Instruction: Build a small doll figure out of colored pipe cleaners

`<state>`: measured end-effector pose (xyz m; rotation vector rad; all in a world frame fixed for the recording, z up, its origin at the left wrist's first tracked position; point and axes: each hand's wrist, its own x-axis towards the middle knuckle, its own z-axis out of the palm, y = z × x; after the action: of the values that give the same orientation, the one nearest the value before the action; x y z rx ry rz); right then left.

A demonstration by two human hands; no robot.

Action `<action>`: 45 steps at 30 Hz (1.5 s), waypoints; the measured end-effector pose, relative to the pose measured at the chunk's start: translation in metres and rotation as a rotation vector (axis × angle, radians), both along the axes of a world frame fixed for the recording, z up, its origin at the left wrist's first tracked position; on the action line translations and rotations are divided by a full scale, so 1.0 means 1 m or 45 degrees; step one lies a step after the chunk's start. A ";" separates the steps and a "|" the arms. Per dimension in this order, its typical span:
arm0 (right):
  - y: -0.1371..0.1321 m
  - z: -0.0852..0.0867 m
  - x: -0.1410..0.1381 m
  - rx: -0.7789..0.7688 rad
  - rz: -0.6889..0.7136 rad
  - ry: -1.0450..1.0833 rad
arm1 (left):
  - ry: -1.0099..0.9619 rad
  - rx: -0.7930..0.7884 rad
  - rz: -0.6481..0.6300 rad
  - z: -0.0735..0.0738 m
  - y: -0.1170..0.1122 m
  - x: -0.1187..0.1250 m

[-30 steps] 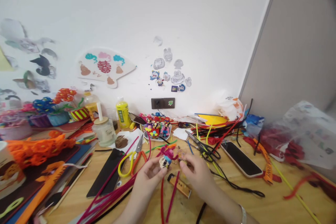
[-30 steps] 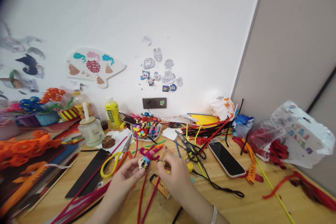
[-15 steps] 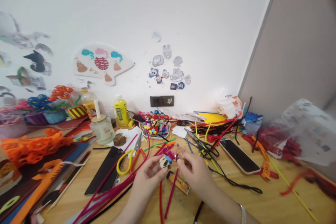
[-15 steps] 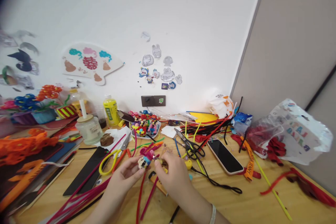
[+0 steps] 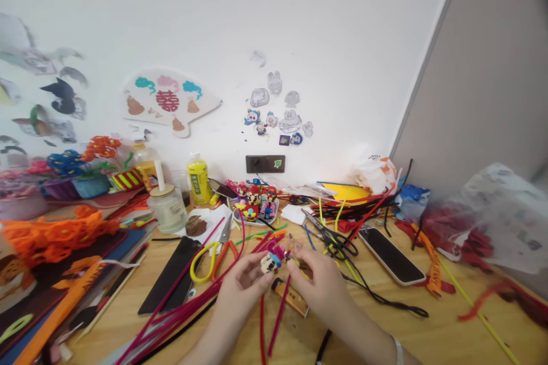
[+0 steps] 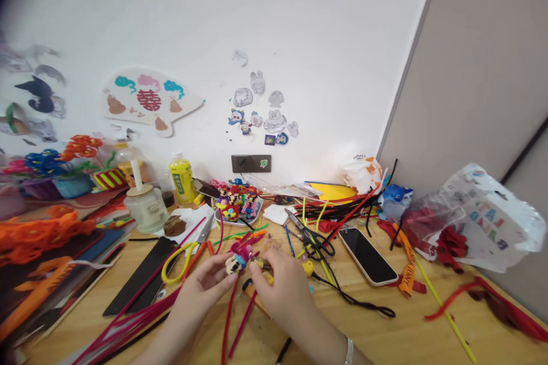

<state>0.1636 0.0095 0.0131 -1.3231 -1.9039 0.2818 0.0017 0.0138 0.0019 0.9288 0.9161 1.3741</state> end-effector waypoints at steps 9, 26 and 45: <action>-0.003 0.001 0.000 0.051 0.038 -0.045 | 0.068 0.000 0.033 0.003 -0.002 0.001; -0.001 -0.002 -0.001 0.034 0.052 -0.107 | 0.138 0.070 0.040 0.000 -0.005 0.002; -0.002 -0.004 0.000 0.157 -0.006 -0.191 | 0.069 -0.024 0.039 0.011 -0.009 0.005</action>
<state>0.1640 0.0073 0.0093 -1.2966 -2.0075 0.0625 0.0062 0.0045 0.0129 0.9451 0.9864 1.3696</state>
